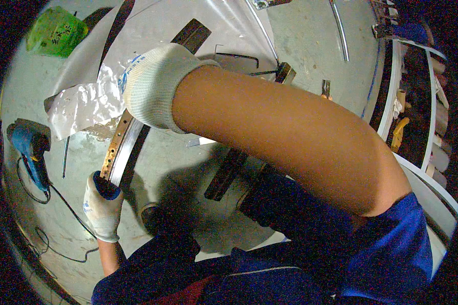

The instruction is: The person assembles a metal frame by inserting pins into holes on two metal bars. They use a heat gun to warm the bars and then insert pins with their hands, occasionally adjusting the bars' positions.

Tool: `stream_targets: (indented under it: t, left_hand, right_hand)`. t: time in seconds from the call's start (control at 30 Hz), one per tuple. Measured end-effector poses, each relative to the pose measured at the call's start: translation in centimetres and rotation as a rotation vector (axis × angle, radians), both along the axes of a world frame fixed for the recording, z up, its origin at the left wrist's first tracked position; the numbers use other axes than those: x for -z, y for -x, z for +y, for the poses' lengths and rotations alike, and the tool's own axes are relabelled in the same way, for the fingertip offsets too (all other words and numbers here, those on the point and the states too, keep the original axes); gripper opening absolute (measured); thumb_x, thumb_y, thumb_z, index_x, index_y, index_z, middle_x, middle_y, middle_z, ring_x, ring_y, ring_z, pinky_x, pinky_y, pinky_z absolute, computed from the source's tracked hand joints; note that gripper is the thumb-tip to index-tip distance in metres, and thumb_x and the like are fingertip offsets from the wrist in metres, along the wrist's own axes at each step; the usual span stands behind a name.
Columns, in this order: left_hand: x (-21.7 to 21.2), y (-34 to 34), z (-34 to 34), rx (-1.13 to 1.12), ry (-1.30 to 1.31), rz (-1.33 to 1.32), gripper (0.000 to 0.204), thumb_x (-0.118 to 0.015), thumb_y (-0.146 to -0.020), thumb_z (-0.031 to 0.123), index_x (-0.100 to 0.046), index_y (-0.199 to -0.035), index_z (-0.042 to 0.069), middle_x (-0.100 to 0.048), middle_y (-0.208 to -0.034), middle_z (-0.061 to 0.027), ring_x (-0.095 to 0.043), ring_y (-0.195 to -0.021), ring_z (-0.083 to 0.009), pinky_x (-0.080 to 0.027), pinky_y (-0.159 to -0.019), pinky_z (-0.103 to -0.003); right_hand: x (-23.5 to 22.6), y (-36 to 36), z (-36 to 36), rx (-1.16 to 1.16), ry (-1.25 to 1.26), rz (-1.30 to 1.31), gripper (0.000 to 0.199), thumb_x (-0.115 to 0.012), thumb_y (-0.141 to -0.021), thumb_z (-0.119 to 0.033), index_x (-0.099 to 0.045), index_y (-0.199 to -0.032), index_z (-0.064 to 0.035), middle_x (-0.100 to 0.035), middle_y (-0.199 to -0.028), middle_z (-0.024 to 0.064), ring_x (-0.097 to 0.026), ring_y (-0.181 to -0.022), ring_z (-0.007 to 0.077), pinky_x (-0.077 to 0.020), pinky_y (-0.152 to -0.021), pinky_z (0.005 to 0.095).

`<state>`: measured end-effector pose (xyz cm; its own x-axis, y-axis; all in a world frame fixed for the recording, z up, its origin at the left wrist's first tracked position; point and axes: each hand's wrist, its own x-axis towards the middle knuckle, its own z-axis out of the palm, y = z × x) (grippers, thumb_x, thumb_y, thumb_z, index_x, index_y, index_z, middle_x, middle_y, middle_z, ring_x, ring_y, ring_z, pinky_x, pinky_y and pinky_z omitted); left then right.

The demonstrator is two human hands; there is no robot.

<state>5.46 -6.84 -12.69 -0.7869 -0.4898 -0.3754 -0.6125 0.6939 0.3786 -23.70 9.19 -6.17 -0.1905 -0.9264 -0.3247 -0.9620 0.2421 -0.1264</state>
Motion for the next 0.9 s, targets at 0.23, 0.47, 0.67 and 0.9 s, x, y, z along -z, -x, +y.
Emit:
stream_targets:
  t: [0.23,0.47,0.67,0.9]
  left_hand:
    - [-0.4,0.2,0.1,-0.012,0.0,-0.005,0.056,-0.081,-0.072,0.011,-0.061,-0.124,0.004,-0.07,-0.102,-0.0202,-0.069,-0.094,-0.0396,-0.055,-0.082,-0.045]
    - [-0.4,-0.6,-0.3,-0.02,-0.035,-0.011,0.055,-0.081,-0.073,0.011,-0.061,-0.124,0.005,-0.07,-0.1,-0.0195,-0.069,-0.091,-0.0394,-0.054,-0.081,-0.045]
    - [0.1,-0.1,0.2,0.032,-0.064,0.0,0.057,-0.082,-0.072,0.011,-0.061,-0.124,0.005,-0.07,-0.1,-0.0184,-0.07,-0.091,-0.0382,-0.055,-0.081,-0.044]
    - [-0.4,-0.6,0.3,-0.003,0.004,0.015,0.051,-0.08,-0.072,0.011,-0.062,-0.12,0.007,-0.069,-0.097,-0.0167,-0.069,-0.089,-0.0372,-0.054,-0.079,-0.044]
  right_hand:
    - [2.4,-0.4,0.2,-0.071,0.116,0.029,0.011,-0.063,-0.081,-0.016,-0.072,-0.085,-0.0115,-0.073,-0.083,0.0099,-0.073,-0.08,0.025,-0.059,-0.073,0.038]
    - [3.5,-2.3,0.6,-0.165,0.319,-0.05,0.01,-0.065,-0.079,-0.021,-0.071,-0.079,-0.0134,-0.069,-0.077,0.0066,-0.07,-0.074,0.0245,-0.0561,-0.066,0.0369]
    - [-0.7,-1.1,-3.6,-0.276,-0.146,-0.145,0.013,-0.066,-0.085,-0.015,-0.078,-0.085,-0.011,-0.076,-0.087,0.0113,-0.074,-0.083,0.0289,-0.0594,-0.071,0.0429]
    - [0.9,-0.7,-6.8,0.06,-0.504,-0.363,0.022,-0.073,-0.087,-0.02,-0.08,-0.104,-0.0093,-0.077,-0.103,0.0181,-0.073,-0.096,0.0382,-0.059,-0.081,0.0508]
